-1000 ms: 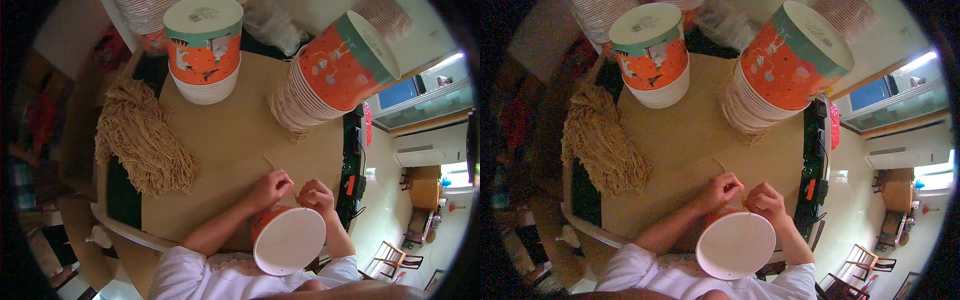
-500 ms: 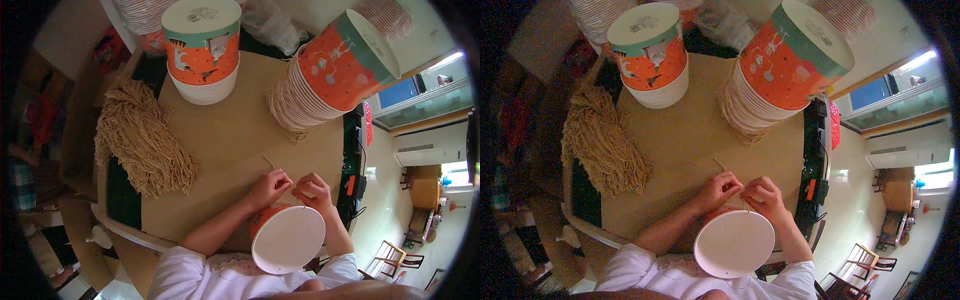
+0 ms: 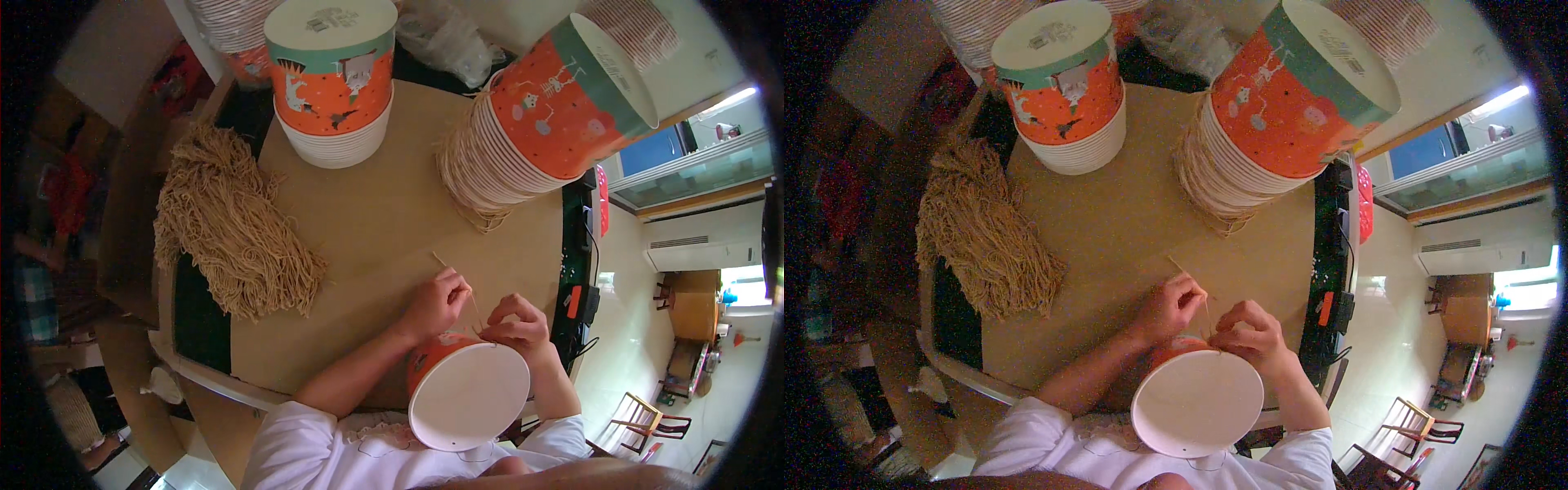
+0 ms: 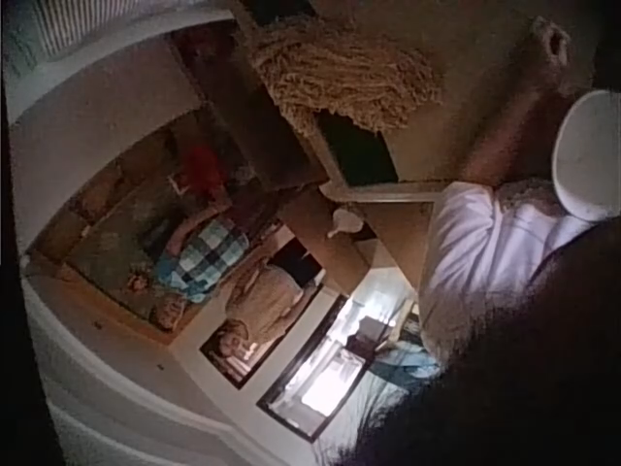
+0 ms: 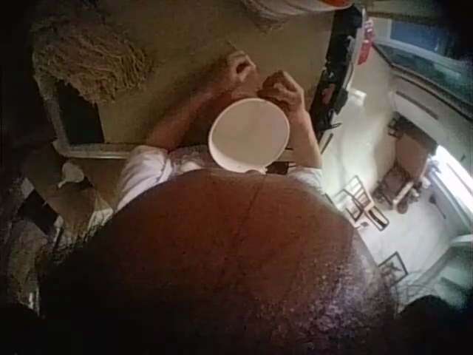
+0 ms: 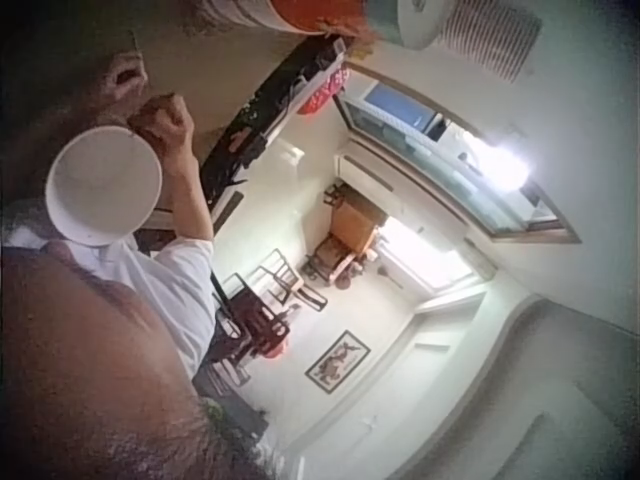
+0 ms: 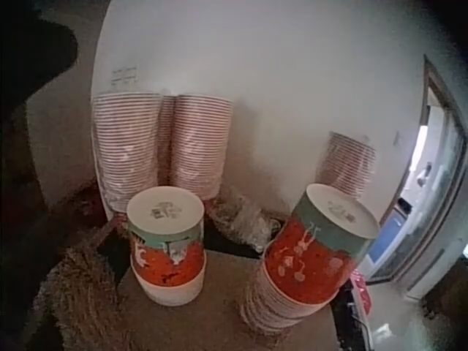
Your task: Manually attaching string handles to printed paper buckets.
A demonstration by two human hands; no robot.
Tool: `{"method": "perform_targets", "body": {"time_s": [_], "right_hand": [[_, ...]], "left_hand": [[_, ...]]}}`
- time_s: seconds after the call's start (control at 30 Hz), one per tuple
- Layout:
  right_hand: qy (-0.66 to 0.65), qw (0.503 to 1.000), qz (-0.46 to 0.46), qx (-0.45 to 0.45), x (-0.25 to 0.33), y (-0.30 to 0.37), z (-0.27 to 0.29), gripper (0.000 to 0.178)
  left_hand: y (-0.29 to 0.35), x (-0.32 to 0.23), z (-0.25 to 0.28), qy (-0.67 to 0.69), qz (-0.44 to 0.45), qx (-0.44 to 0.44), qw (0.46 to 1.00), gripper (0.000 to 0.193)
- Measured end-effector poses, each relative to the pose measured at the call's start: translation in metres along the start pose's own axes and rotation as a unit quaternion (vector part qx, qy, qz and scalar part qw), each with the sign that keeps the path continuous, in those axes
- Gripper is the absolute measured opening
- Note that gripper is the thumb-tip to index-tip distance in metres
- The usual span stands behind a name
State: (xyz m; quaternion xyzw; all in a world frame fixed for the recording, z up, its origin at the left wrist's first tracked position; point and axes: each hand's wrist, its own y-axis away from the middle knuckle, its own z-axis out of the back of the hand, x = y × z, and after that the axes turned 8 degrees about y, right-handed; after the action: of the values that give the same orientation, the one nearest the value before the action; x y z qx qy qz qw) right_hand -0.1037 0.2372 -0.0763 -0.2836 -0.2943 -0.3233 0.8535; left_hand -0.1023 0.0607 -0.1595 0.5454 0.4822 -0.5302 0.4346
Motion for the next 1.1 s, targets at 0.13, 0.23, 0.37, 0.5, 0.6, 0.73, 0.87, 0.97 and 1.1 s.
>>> {"method": "perform_targets", "body": {"time_s": [0.13,0.23,0.37,0.5,0.6,0.73,0.87,0.97,1.1], "right_hand": [[-0.006,1.000,0.006,0.018,0.009,-0.003,0.006,0.018],[-0.028,0.999,0.025,0.029,0.015,-0.004,0.010,0.015],[-0.016,0.995,0.063,0.078,0.021,-0.010,0.018,0.012],[-0.029,0.993,0.067,0.090,0.020,-0.006,0.019,0.012],[-0.027,0.992,0.077,0.094,0.019,-0.006,0.019,0.013],[-0.032,0.991,0.064,0.117,0.022,-0.007,0.020,0.015],[-0.026,0.996,-0.009,0.089,0.021,-0.006,0.015,0.018],[-0.023,0.995,0.002,0.093,0.021,-0.009,0.016,0.018],[-0.026,0.997,-0.007,0.079,0.021,-0.006,0.014,0.017]], "left_hand": [[0.000,-0.002,0.002,-0.062,-0.013,-0.026,0.998,0.007],[0.001,0.000,0.001,-0.092,-0.042,-0.056,0.993,0.008],[-0.002,-0.013,0.007,-0.138,-0.009,-0.057,0.989,0.008],[-0.003,-0.015,0.008,-0.129,-0.019,-0.072,0.989,0.007],[-0.002,-0.016,0.008,-0.128,-0.024,-0.066,0.989,0.007],[-0.001,-0.013,0.008,-0.133,-0.018,-0.049,0.990,0.007],[-0.002,-0.003,0.010,-0.122,-0.036,-0.036,0.991,0.007],[-0.002,-0.013,0.012,-0.143,-0.011,0.025,0.989,0.011],[-0.001,-0.012,0.013,-0.188,-0.144,0.089,0.968,0.030]]}}
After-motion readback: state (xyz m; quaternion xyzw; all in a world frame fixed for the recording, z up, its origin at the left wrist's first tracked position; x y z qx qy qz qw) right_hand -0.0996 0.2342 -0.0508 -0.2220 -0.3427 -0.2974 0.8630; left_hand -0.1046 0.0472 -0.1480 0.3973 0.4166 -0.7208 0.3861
